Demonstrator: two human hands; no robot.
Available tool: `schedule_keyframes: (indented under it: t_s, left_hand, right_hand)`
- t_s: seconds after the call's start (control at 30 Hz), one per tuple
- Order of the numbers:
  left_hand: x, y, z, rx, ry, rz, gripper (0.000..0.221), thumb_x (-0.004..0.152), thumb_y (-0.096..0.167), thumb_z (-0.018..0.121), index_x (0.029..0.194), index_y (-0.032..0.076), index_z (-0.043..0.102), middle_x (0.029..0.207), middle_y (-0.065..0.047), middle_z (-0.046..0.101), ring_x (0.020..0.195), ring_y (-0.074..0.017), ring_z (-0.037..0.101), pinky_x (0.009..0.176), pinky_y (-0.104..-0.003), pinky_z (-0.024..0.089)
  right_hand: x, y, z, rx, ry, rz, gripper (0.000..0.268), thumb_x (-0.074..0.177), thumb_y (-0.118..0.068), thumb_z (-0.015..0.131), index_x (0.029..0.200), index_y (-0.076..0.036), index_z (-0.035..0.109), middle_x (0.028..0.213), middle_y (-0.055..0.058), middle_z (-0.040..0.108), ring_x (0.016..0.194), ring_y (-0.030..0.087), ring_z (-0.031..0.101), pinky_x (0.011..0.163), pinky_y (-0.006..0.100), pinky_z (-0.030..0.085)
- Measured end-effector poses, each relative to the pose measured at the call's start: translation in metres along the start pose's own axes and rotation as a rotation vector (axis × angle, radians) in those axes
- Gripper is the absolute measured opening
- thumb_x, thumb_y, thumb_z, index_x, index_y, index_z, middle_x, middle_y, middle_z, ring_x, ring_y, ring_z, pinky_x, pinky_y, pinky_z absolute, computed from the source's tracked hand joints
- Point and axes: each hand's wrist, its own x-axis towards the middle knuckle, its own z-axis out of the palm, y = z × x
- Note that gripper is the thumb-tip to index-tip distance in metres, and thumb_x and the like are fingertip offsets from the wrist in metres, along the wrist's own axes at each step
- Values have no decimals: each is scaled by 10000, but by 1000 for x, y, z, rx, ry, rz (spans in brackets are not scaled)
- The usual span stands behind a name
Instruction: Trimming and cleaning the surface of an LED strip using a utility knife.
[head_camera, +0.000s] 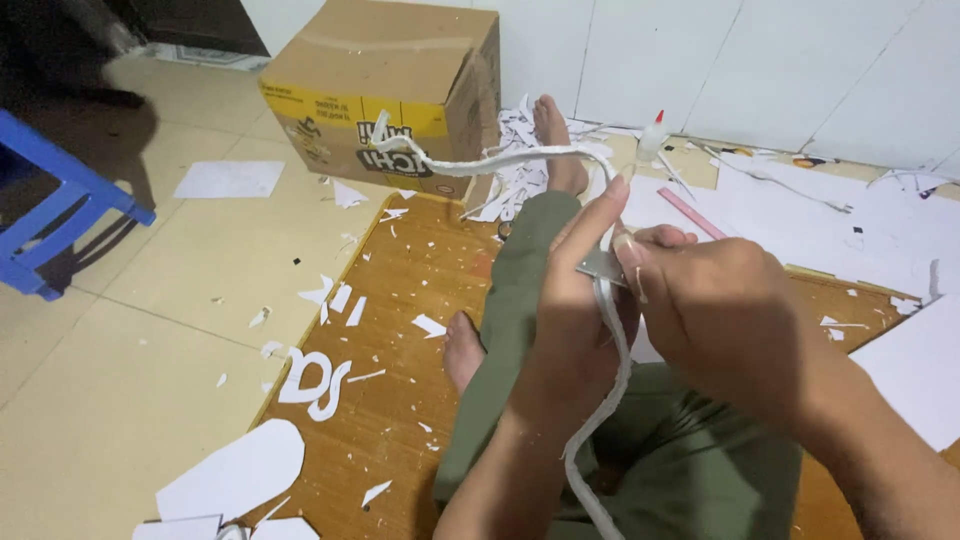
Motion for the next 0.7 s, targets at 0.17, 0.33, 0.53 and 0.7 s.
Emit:
schedule_keyframes:
  t_s: [0.17, 0.33, 0.53, 0.7]
  left_hand:
    - [-5, -4, -7, -152, 75, -110, 470, 1052, 206, 528, 1464, 173, 304, 1149, -155, 526, 810, -137, 654, 739, -244, 526]
    - [-24, -1, 3, -84, -6, -26, 983, 982, 246, 631, 1713, 353, -18, 1357, -136, 459, 907, -149, 625, 823, -272, 509]
    - [-38, 9, 16, -148, 7, -22, 1154, 880, 254, 780, 1652, 307, -76, 1065, -117, 509, 773, -103, 619, 850, -357, 582]
    - [-51, 13, 24, -223, -34, -25, 837, 905, 195, 763, 1522, 188, 198, 1029, -70, 475, 754, -96, 620, 863, -350, 556]
  right_hand:
    - [-4, -18, -12, -61, -59, 15, 384, 1003, -51, 525, 634, -17, 628, 602, 155, 671, 412, 338, 548, 458, 440, 434]
    - [-20, -41, -27, -166, -24, 25, 367, 1005, -70, 545, 674, -8, 691, 604, 136, 686, 389, 318, 556, 430, 408, 440]
    - [-31, -63, -46, -236, 23, -43, 300, 989, -97, 589, 735, -18, 727, 673, 145, 701, 403, 349, 547, 434, 432, 437]
    - [-41, -61, -46, -331, 39, -134, 298, 1012, -76, 590, 741, -44, 711, 625, 120, 666, 403, 311, 537, 443, 404, 424]
